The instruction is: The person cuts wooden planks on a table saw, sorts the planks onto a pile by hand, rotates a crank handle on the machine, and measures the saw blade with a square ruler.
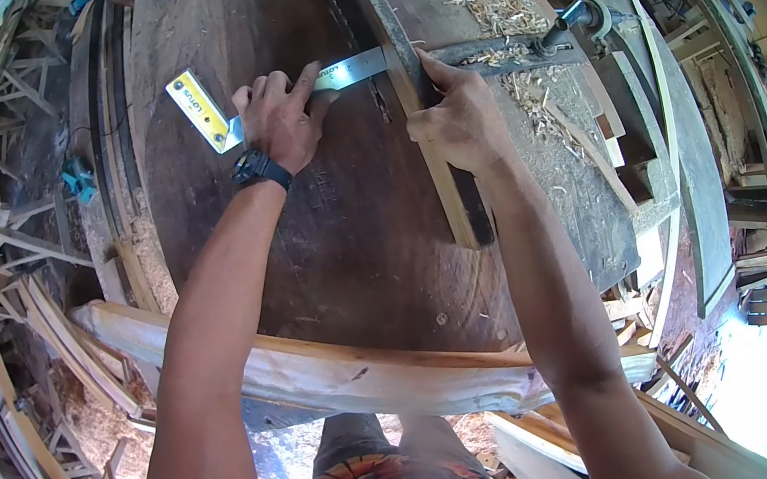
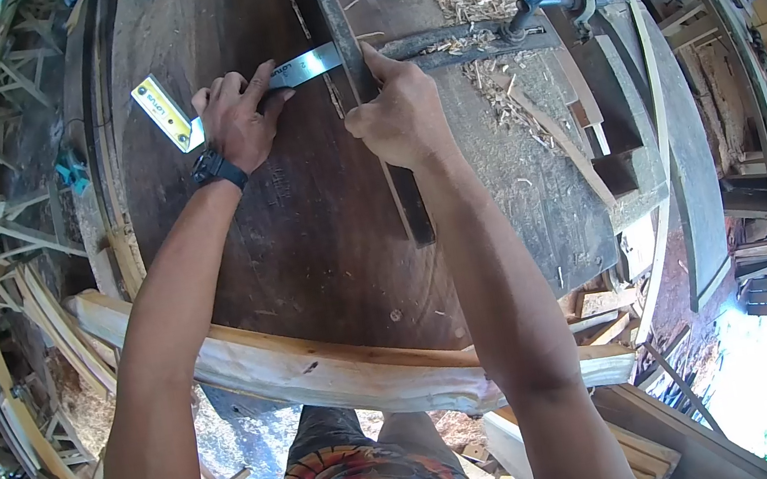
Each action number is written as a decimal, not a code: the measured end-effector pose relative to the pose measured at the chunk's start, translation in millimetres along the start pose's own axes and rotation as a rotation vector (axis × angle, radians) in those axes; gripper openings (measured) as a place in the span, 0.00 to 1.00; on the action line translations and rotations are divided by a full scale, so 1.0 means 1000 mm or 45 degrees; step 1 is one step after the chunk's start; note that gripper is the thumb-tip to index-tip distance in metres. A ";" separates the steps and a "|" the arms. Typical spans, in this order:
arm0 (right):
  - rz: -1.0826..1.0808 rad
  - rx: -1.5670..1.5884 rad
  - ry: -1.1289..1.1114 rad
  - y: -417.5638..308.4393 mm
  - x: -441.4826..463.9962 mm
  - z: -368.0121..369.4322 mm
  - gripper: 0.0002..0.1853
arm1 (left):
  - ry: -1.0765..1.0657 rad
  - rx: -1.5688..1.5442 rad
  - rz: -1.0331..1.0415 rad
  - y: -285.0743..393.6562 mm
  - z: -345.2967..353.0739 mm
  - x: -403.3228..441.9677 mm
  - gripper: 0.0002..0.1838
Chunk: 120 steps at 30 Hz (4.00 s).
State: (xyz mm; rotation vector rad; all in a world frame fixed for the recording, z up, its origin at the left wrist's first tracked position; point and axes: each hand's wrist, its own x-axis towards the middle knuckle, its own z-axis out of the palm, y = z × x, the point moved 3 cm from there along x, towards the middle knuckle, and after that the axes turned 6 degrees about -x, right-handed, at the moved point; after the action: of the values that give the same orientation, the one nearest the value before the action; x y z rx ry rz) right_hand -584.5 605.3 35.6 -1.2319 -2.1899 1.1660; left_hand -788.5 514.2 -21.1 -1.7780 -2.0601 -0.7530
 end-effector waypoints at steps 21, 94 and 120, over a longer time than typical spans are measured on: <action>-0.664 -0.428 0.418 -0.044 -0.055 -0.010 0.32 | 0.003 0.007 0.022 0.002 -0.003 0.001 0.20; -0.485 -1.809 0.042 0.063 0.096 -0.184 0.22 | -0.056 0.013 0.026 -0.002 0.001 -0.001 0.21; 0.248 -1.410 -0.030 0.062 0.126 -0.183 0.28 | -0.064 -0.005 0.032 -0.001 0.000 0.000 0.20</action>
State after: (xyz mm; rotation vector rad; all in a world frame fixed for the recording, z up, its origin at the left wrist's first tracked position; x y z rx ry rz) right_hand -502.2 815.7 84.2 -1.8183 -2.8492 -0.1223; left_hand -789.2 514.4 -21.4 -1.8388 -2.0656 -0.7127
